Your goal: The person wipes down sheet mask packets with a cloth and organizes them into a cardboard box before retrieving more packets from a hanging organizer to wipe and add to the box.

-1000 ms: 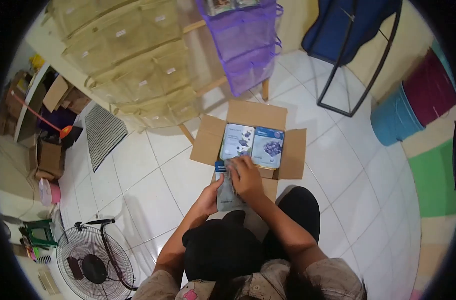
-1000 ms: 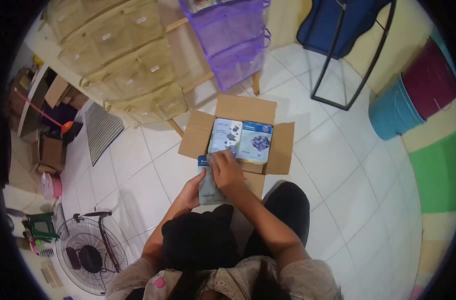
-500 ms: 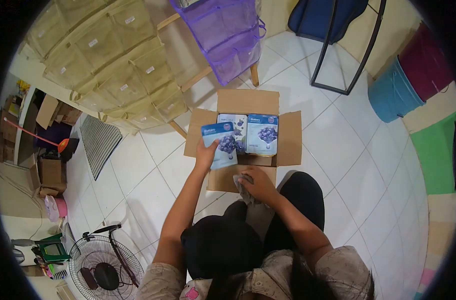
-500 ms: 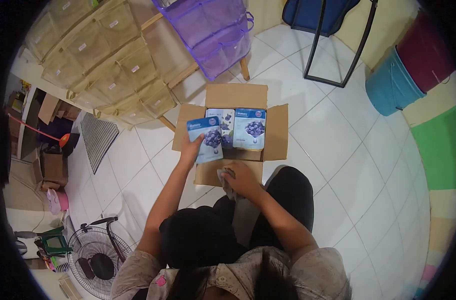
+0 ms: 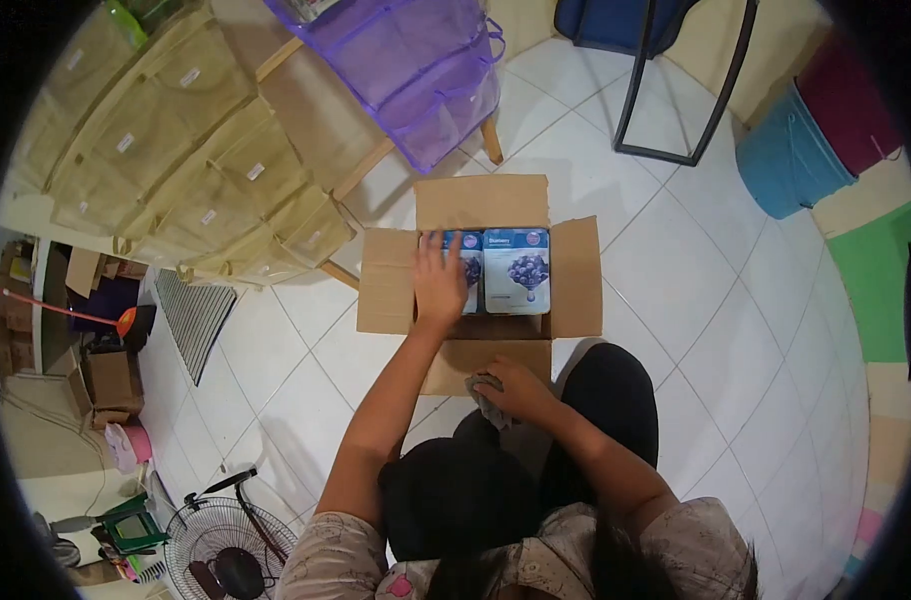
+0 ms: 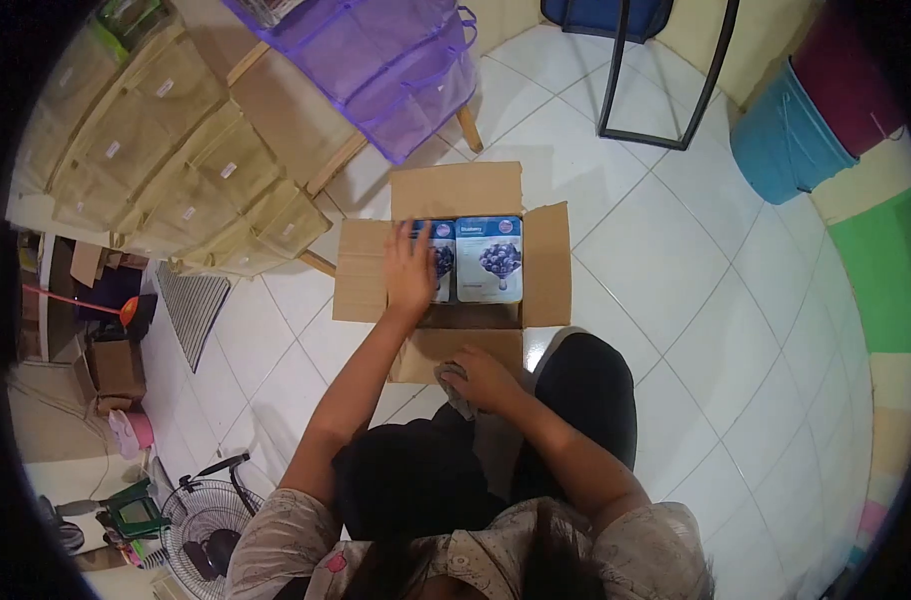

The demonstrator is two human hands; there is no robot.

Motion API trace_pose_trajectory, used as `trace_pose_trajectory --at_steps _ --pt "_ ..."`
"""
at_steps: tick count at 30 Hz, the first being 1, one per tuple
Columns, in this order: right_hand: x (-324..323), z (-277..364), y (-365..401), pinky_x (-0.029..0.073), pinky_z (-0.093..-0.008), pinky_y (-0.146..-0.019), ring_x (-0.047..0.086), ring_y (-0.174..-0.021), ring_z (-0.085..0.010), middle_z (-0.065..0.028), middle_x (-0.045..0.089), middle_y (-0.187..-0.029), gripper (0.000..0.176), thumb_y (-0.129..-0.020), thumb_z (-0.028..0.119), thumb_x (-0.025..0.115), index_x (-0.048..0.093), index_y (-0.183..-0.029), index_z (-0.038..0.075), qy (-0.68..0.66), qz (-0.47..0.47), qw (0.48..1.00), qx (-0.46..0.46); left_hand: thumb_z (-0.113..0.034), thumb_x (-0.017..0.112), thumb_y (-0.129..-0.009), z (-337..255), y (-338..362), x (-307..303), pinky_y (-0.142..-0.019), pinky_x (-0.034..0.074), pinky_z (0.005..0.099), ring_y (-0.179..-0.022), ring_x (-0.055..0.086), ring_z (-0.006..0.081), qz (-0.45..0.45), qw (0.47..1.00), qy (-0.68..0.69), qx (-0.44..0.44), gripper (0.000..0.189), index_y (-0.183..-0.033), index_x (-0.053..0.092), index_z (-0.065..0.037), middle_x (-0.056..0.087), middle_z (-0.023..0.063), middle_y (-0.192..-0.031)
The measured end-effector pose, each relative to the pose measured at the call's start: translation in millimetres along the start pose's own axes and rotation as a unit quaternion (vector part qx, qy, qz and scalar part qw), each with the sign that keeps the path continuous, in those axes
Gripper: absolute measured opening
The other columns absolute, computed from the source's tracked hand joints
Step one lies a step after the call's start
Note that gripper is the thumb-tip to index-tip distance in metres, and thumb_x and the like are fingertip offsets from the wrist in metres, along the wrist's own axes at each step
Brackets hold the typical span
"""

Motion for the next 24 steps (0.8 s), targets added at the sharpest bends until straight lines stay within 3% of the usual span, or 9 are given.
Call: trace_pose_trajectory --at_steps 3,6,10,13,16,24 --pt "-0.9 -3.1 -4.8 0.046 -0.0445 -0.092 0.058 -0.102 -0.0401 -0.0219 0.061 -0.106 0.033 -0.086 0.025 0.064 0.065 -0.108 0.001 -0.023 0.021 0.999 0.012 -0.035 0.051 -0.095 -10.2 7.3 28.0 -0.115 0.018 0.0557 -0.144 0.020 0.0402 0.065 0.997 0.031 0.029 0.060 -0.149 0.034 -0.016 0.025 0.0150 -0.157" --pt "-1.6 -9.4 -7.0 0.046 -0.0443 -0.093 0.058 -0.103 -0.0400 -0.0221 0.061 -0.108 0.033 -0.086 0.025 0.064 0.065 -0.108 0.001 -0.021 0.017 0.999 0.024 -0.037 0.054 -0.093 -3.4 9.1 44.4 -0.116 0.014 0.0557 -0.146 0.017 0.0369 0.102 0.992 0.071 0.015 0.064 -0.149 0.033 -0.015 0.022 0.0118 -0.159" --pt "-4.3 -12.7 -7.6 0.046 -0.0440 -0.093 0.058 -0.105 -0.0396 -0.0221 0.061 -0.109 0.033 -0.087 0.026 0.064 0.065 -0.107 0.000 -0.019 0.010 0.999 0.034 -0.042 0.052 -0.093 -12.8 2.3 29.1 -0.117 0.012 0.0561 -0.147 0.017 0.0347 0.057 0.995 0.088 -0.002 0.067 -0.150 0.032 -0.014 0.021 0.0121 -0.159" --pt "-5.7 -12.2 -8.7 0.046 -0.0438 -0.094 0.058 -0.105 -0.0397 -0.0218 0.061 -0.110 0.032 -0.087 0.026 0.064 0.065 -0.108 0.001 -0.021 0.019 0.999 0.041 -0.044 0.053 -0.092 -48.2 -6.8 19.0 -0.117 0.013 0.0556 -0.146 0.018 0.0346 0.101 0.987 0.084 0.097 0.069 -0.150 0.032 -0.013 0.022 0.0129 -0.159" --pt "-4.3 -11.8 -10.3 0.046 -0.0436 -0.094 0.058 -0.105 -0.0401 -0.0219 0.061 -0.111 0.032 -0.087 0.025 0.063 0.065 -0.109 0.001 -0.028 0.038 0.998 0.038 -0.046 0.054 -0.092 -61.6 -5.5 39.3 -0.116 0.014 0.0560 -0.146 0.019 0.0353 0.129 0.978 0.091 0.139 0.070 -0.150 0.033 -0.013 0.022 0.0139 -0.159" --pt "-5.3 -17.3 -10.7 0.046 -0.0447 -0.092 0.058 -0.104 -0.0408 -0.0223 0.062 -0.109 0.032 -0.087 0.025 0.064 0.065 -0.108 0.001 -0.036 0.017 0.999 0.018 -0.048 0.055 -0.091 -62.4 -3.0 42.9 -0.116 0.016 0.0567 -0.145 0.020 0.0374 0.138 0.974 0.104 0.146 0.072 -0.150 0.032 -0.012 0.021 0.0158 -0.158"
Point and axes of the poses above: each hand's wrist, its own y-axis away from the middle knuckle, its own x-axis out of the palm, z = x × y, the point moved 8 cm from there along -y, towards the middle knuckle
